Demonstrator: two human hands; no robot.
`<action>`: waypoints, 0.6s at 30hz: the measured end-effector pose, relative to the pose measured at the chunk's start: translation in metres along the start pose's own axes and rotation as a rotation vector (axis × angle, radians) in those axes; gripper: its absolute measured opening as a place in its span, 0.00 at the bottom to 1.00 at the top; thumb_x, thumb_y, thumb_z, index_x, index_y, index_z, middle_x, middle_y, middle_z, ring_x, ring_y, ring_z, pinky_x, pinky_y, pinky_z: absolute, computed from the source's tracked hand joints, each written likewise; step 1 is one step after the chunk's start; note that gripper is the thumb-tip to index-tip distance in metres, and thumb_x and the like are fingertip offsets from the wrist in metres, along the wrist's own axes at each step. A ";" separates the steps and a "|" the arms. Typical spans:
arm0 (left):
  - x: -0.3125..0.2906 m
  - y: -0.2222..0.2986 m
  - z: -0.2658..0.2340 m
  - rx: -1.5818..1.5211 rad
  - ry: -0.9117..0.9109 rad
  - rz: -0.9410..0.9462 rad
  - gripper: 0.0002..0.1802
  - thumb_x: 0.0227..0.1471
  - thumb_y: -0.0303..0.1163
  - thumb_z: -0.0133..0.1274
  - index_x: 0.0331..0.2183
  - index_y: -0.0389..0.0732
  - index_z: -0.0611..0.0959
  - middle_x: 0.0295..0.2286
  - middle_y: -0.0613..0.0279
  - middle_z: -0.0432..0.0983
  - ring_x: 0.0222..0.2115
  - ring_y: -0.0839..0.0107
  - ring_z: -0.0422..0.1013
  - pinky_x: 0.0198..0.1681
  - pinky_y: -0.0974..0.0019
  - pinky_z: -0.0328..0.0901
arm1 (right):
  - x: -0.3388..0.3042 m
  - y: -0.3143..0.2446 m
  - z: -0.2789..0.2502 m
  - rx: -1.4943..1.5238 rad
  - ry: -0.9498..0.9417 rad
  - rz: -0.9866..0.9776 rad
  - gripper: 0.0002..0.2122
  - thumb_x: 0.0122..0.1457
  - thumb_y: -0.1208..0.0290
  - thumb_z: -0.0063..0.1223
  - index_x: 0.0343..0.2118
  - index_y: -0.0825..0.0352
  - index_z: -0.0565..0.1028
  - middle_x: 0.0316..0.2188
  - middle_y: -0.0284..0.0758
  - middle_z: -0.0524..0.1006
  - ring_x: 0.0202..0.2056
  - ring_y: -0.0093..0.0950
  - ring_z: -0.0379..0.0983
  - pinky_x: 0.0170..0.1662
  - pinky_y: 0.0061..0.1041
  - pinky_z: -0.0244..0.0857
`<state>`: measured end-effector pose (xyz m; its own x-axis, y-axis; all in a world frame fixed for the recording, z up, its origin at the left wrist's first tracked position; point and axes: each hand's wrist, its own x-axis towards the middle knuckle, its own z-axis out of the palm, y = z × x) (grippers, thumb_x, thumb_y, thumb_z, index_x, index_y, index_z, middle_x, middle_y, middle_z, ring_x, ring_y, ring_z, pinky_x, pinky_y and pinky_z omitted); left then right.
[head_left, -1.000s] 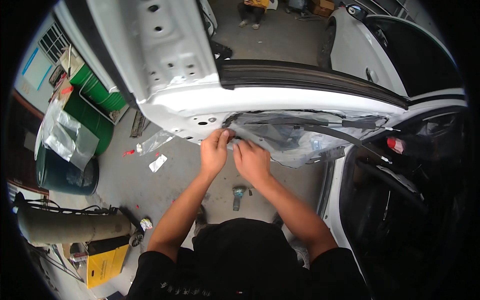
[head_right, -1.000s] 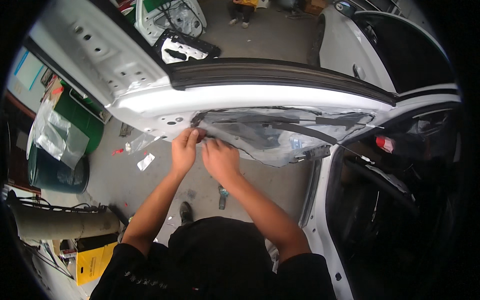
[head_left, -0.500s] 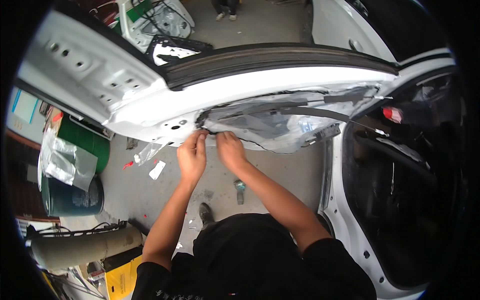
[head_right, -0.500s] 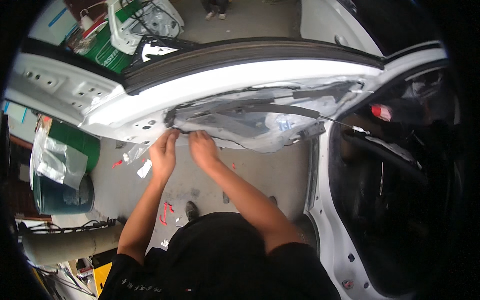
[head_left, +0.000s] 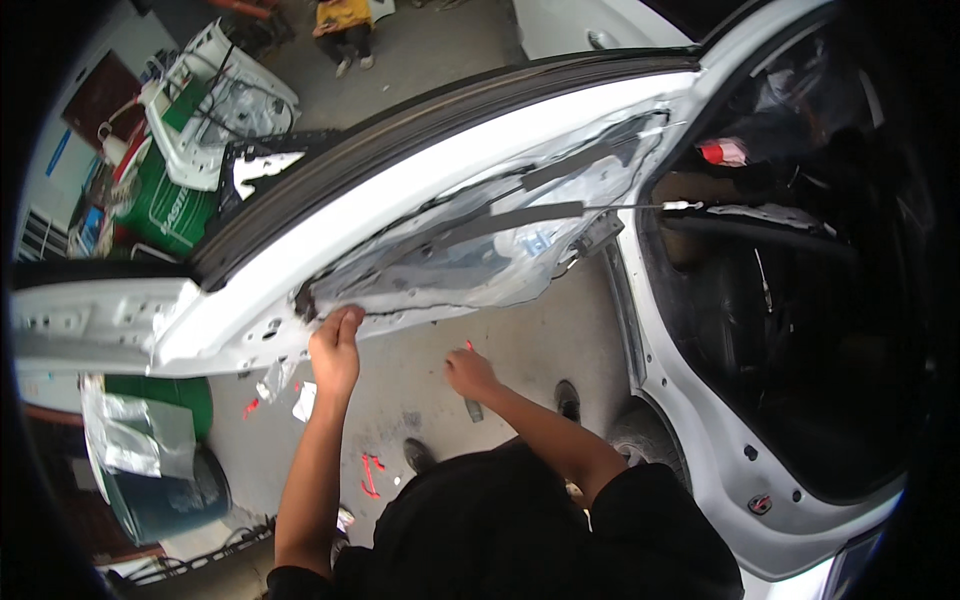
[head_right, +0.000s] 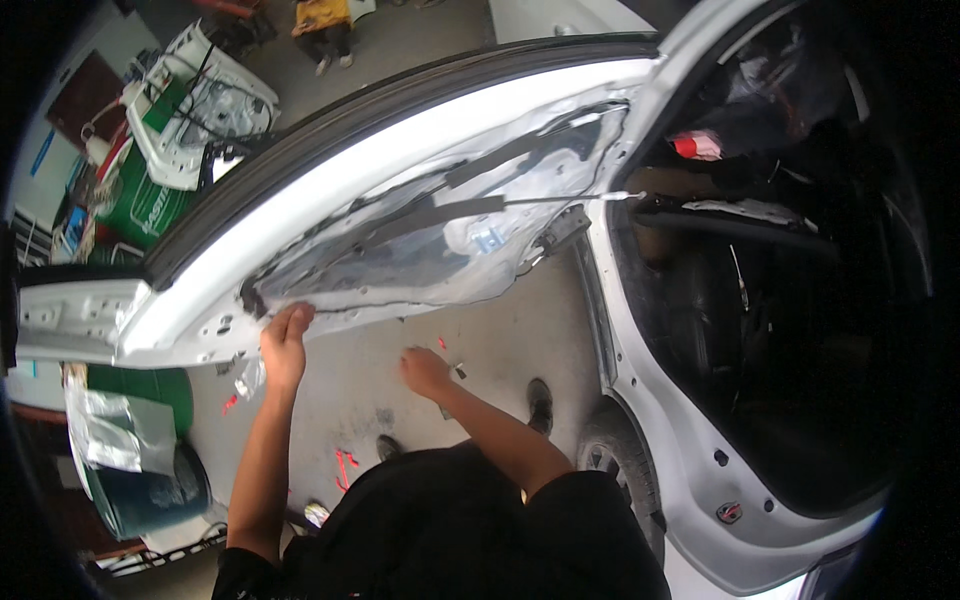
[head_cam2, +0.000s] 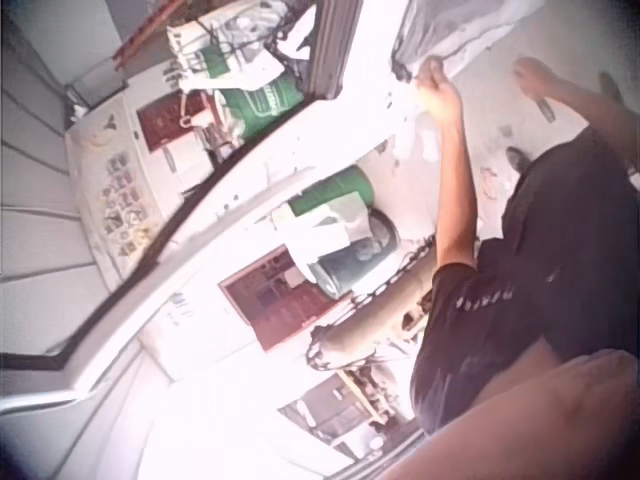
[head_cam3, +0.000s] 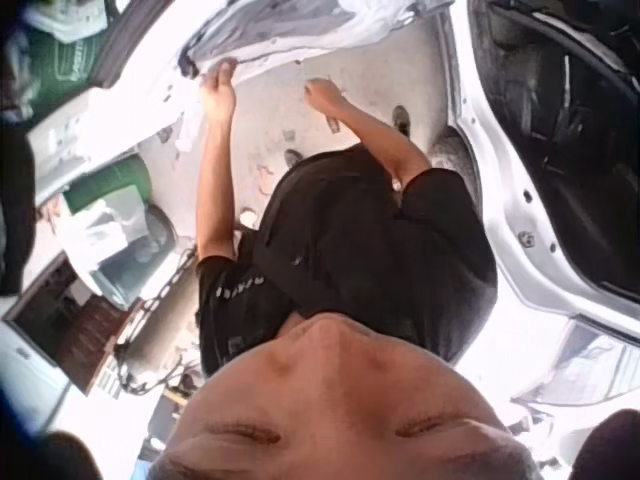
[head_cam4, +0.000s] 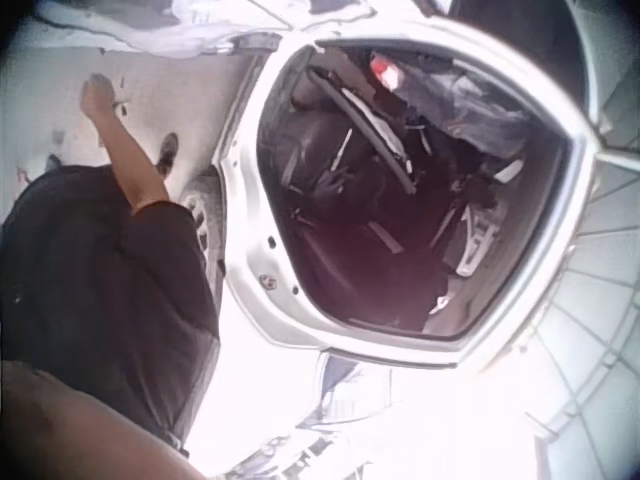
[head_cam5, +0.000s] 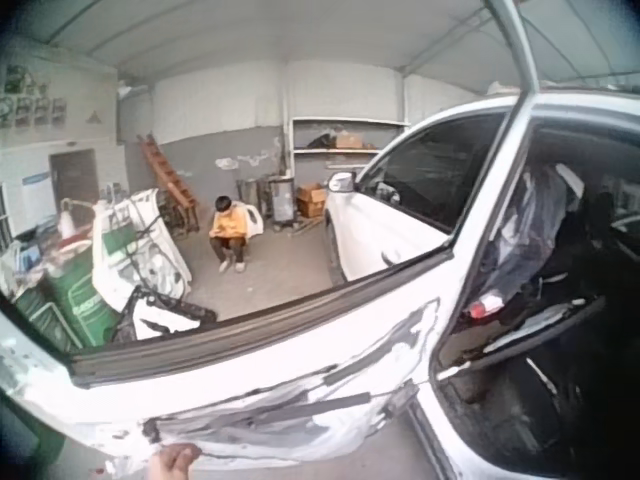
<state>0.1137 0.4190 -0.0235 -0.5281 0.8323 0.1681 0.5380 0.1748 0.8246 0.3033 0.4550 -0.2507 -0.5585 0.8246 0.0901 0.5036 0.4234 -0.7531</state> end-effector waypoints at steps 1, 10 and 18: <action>-0.001 -0.001 -0.002 0.009 -0.010 -0.015 0.14 0.59 0.31 0.47 0.36 0.30 0.82 0.31 0.51 0.81 0.33 0.67 0.77 0.40 0.68 0.68 | -0.012 0.022 -0.005 0.016 -0.005 0.096 0.08 0.54 0.67 0.50 0.26 0.67 0.74 0.27 0.45 0.75 0.32 0.46 0.73 0.37 0.44 0.66; -0.045 0.006 0.061 0.147 -0.091 -0.069 0.13 0.56 0.28 0.50 0.42 0.32 0.79 0.35 0.51 0.81 0.37 0.66 0.77 0.43 0.67 0.68 | -0.066 0.167 -0.108 0.061 0.007 0.401 0.12 0.57 0.64 0.47 0.29 0.69 0.77 0.28 0.49 0.77 0.33 0.49 0.74 0.39 0.45 0.67; -0.065 0.039 0.156 0.125 -0.309 -0.181 0.20 0.55 0.32 0.49 0.49 0.36 0.73 0.40 0.51 0.80 0.40 0.59 0.77 0.45 0.62 0.69 | -0.057 0.206 -0.213 0.028 -0.084 0.365 0.12 0.57 0.63 0.50 0.34 0.68 0.77 0.31 0.47 0.78 0.35 0.47 0.75 0.40 0.43 0.67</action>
<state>0.2716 0.4543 -0.0865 -0.4088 0.8983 -0.1609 0.5401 0.3803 0.7508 0.5798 0.5752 -0.2724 -0.3983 0.8852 -0.2403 0.6618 0.0959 -0.7435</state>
